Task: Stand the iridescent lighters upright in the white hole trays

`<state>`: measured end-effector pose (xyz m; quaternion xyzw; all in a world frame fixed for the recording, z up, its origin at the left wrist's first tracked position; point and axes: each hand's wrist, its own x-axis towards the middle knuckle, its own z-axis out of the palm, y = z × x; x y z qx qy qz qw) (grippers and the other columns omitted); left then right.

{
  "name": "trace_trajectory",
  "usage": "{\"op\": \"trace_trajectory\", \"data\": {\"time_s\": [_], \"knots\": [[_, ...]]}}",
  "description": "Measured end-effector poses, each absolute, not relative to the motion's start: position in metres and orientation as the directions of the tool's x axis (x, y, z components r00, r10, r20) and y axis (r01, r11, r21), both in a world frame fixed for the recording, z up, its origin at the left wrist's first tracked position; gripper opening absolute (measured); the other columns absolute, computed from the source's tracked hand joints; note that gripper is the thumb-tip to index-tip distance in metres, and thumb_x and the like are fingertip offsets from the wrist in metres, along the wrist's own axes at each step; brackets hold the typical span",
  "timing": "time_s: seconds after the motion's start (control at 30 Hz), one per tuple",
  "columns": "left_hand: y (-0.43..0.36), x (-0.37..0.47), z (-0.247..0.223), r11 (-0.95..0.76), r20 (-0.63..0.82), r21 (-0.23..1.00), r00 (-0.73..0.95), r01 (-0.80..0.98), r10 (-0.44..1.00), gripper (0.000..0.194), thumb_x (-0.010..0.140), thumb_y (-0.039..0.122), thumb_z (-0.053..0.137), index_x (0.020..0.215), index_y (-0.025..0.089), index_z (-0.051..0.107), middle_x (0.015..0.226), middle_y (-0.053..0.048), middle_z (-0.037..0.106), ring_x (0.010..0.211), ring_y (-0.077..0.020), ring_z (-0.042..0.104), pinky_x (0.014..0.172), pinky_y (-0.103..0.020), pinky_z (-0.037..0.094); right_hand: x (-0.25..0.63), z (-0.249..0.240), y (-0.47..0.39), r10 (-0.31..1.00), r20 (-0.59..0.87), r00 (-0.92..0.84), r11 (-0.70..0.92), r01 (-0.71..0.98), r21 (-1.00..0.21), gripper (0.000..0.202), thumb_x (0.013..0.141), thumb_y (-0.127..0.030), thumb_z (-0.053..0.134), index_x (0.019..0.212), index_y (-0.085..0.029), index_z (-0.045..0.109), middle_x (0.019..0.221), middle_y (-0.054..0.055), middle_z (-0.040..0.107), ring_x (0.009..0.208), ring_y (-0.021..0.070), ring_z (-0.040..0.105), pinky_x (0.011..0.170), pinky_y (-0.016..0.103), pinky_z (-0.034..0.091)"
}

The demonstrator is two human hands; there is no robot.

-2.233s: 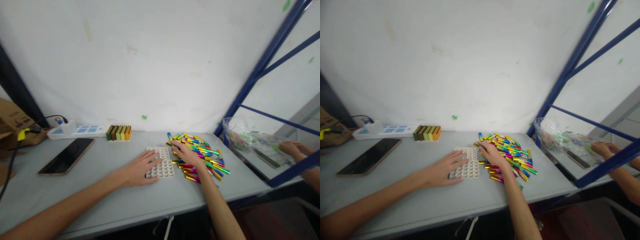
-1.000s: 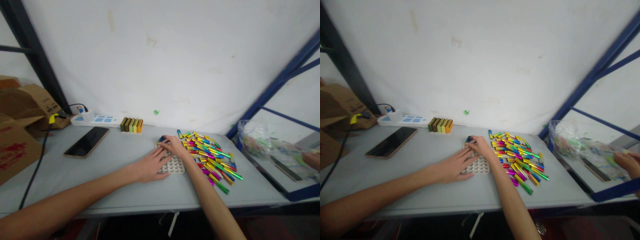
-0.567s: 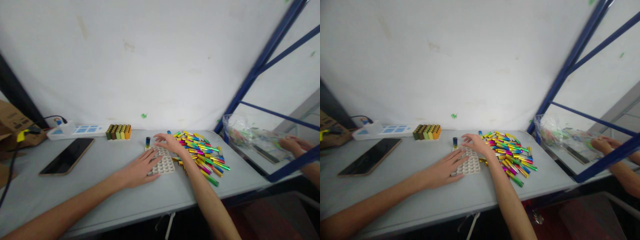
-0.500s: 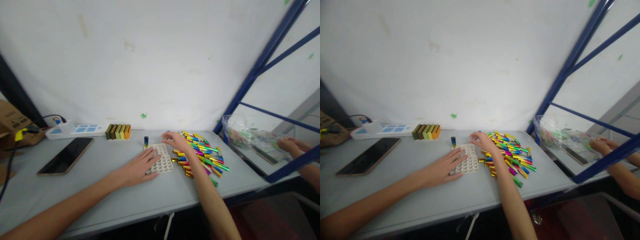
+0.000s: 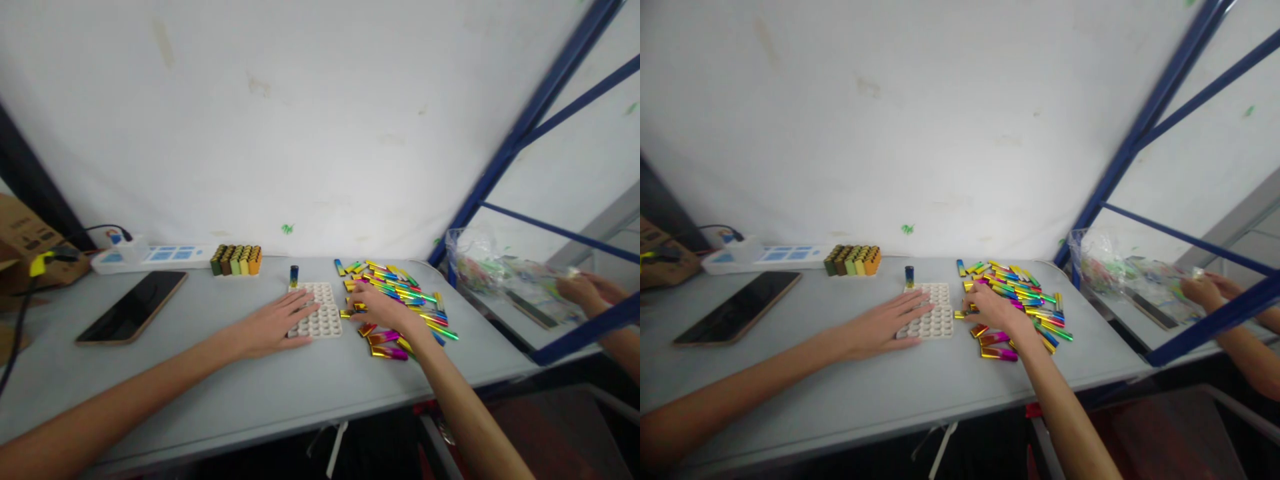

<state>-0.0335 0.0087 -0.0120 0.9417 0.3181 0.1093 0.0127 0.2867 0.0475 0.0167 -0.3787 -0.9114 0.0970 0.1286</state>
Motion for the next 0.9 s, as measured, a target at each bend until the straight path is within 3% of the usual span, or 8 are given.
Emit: {"op": "trace_trajectory", "data": {"time_s": [0.17,0.33,0.43,0.63,0.77,0.9], "knots": [[-0.002,-0.042,-0.011,-0.746,0.242,0.083,0.713,0.660,0.658,0.084,0.099,0.067,0.050,0.164,0.022,0.022,0.170,-0.017,0.024,0.156,-0.0331,0.025,0.125,-0.048,0.026,0.277,0.028,0.049,0.760,0.199,-0.618,0.642,0.670,-0.372,0.013,0.096,-0.029,0.066,0.105,-0.020,0.066,0.100,0.006,0.071,0.089,0.0205,0.064,0.082,0.031,0.049],[-0.006,-0.051,-0.016,-0.718,0.275,0.094,0.675,0.690,0.685,0.069,0.101,0.055,0.053,0.158,0.021,0.036,0.164,-0.017,0.036,0.151,-0.0329,0.035,0.124,-0.050,0.030,0.250,0.046,0.060,0.720,0.355,-0.596,0.694,0.606,-0.389,0.024,0.102,-0.035,0.057,0.119,-0.020,0.064,0.108,0.008,0.073,0.095,0.0204,0.066,0.087,0.032,0.047],[-0.007,-0.052,-0.020,-0.711,0.282,0.134,0.662,0.690,0.695,0.067,0.101,0.053,0.054,0.156,0.020,0.039,0.164,-0.017,0.037,0.152,-0.0325,0.034,0.123,-0.049,0.034,0.225,0.051,0.074,0.685,0.415,-0.598,0.728,0.571,-0.380,0.019,0.099,-0.031,0.061,0.112,-0.019,0.068,0.107,0.007,0.074,0.094,0.0193,0.066,0.087,0.030,0.046],[-0.008,-0.051,-0.025,-0.712,0.320,0.188,0.644,0.676,0.695,0.067,0.100,0.056,0.054,0.155,0.019,0.041,0.163,-0.017,0.037,0.152,-0.0323,0.033,0.124,-0.049,0.034,0.184,0.040,0.092,0.743,0.381,-0.550,0.669,0.584,-0.460,0.012,0.086,-0.020,0.074,0.098,-0.018,0.073,0.068,-0.004,0.064,0.060,0.0112,0.054,0.064,0.022,0.040],[-0.009,-0.050,-0.026,-0.705,0.319,0.200,0.636,0.680,0.703,0.068,0.100,0.057,0.055,0.154,0.018,0.043,0.162,-0.018,0.039,0.152,-0.0327,0.033,0.124,-0.049,0.033,0.178,0.022,0.092,0.733,0.388,-0.558,0.680,0.595,-0.428,0.015,0.088,-0.027,0.077,0.083,-0.015,0.070,0.072,0.000,0.064,0.065,0.0125,0.056,0.064,0.023,0.040],[-0.008,-0.049,-0.027,-0.693,0.292,0.200,0.634,0.692,0.717,0.069,0.100,0.056,0.055,0.154,0.015,0.042,0.162,-0.020,0.037,0.153,-0.0337,0.031,0.125,-0.049,0.031,0.178,0.007,0.092,0.700,0.417,-0.580,0.714,0.545,-0.440,0.015,0.091,-0.027,0.074,0.083,-0.016,0.068,0.085,0.004,0.064,0.073,0.0141,0.060,0.070,0.025,0.047]]}}
